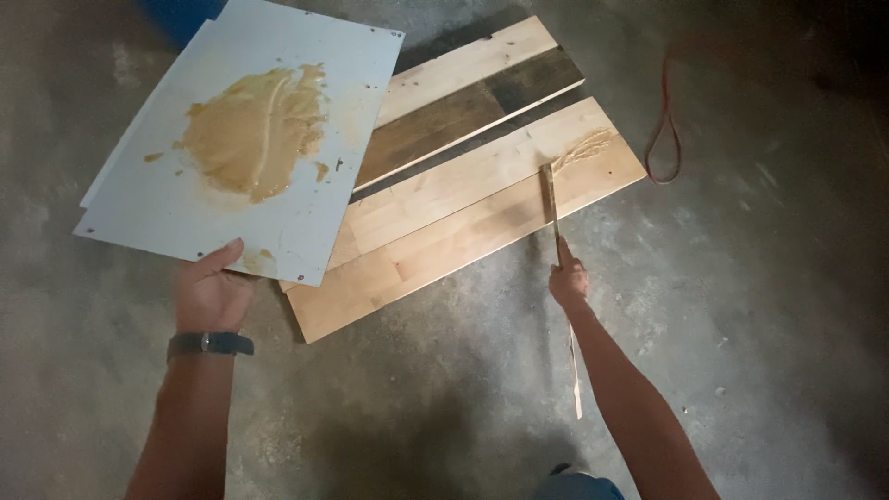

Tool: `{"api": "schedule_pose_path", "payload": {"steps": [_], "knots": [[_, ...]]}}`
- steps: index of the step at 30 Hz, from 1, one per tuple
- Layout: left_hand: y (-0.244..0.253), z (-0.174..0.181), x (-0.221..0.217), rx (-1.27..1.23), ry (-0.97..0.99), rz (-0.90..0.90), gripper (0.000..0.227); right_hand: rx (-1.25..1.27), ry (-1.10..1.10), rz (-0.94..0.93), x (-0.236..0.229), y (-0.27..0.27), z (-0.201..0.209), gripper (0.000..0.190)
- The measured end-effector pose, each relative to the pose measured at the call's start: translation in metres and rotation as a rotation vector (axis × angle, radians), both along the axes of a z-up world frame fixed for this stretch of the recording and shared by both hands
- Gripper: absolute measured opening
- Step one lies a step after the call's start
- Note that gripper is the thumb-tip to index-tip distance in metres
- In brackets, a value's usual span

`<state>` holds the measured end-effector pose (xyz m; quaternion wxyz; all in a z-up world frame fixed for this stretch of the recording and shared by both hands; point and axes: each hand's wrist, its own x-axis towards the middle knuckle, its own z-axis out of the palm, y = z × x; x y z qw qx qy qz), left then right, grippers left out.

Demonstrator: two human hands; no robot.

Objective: Applying glue to a wooden board using a wooden stick as an applicator

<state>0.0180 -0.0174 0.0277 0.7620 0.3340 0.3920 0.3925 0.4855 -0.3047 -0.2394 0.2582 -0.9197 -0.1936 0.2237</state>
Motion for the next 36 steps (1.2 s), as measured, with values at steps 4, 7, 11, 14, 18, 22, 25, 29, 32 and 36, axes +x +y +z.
{"api": "schedule_pose_path", "payload": {"steps": [4, 7, 11, 14, 18, 22, 25, 29, 32, 36], "knots": [[-0.014, 0.029, 0.009, 0.022, -0.022, 0.038, 0.046, -0.149, -0.077, 0.074, -0.014, -0.001, 0.026, 0.068], [-0.025, 0.050, 0.015, 0.060, -0.025, 0.046, 0.048, -0.264, -0.120, 0.130, -0.023, -0.002, 0.045, 0.070], [0.000, 0.007, -0.008, -0.014, -0.004, -0.005, 0.034, -0.361, -0.169, 0.208, -0.031, -0.002, 0.050, 0.071], [-0.003, -0.001, -0.008, 0.018, 0.009, 0.027, 0.042, -0.369, -0.196, 0.255, -0.036, -0.008, 0.053, 0.076], [0.000, 0.008, -0.009, 0.012, 0.014, -0.001, 0.038, -0.371, -0.244, 0.320, -0.032, -0.019, 0.034, 0.072], [0.014, -0.018, -0.019, 0.002, 0.008, 0.004, 0.043, -0.026, -0.195, 0.214, -0.020, -0.026, 0.039, 0.069], [0.008, -0.014, -0.013, -0.001, 0.006, 0.003, 0.045, 0.055, -0.110, 0.067, 0.014, -0.027, 0.026, 0.065], [0.016, -0.032, -0.017, -0.002, 0.016, 0.005, 0.043, 0.189, 0.092, -0.085, 0.029, -0.021, 0.046, 0.061], [0.000, 0.011, -0.005, -0.010, 0.030, -0.006, 0.038, 0.175, 0.084, -0.021, 0.043, -0.023, 0.034, 0.060], [0.008, -0.007, -0.006, 0.017, 0.028, -0.048, 0.039, 0.148, 0.062, 0.016, 0.046, -0.026, 0.014, 0.059]]}}
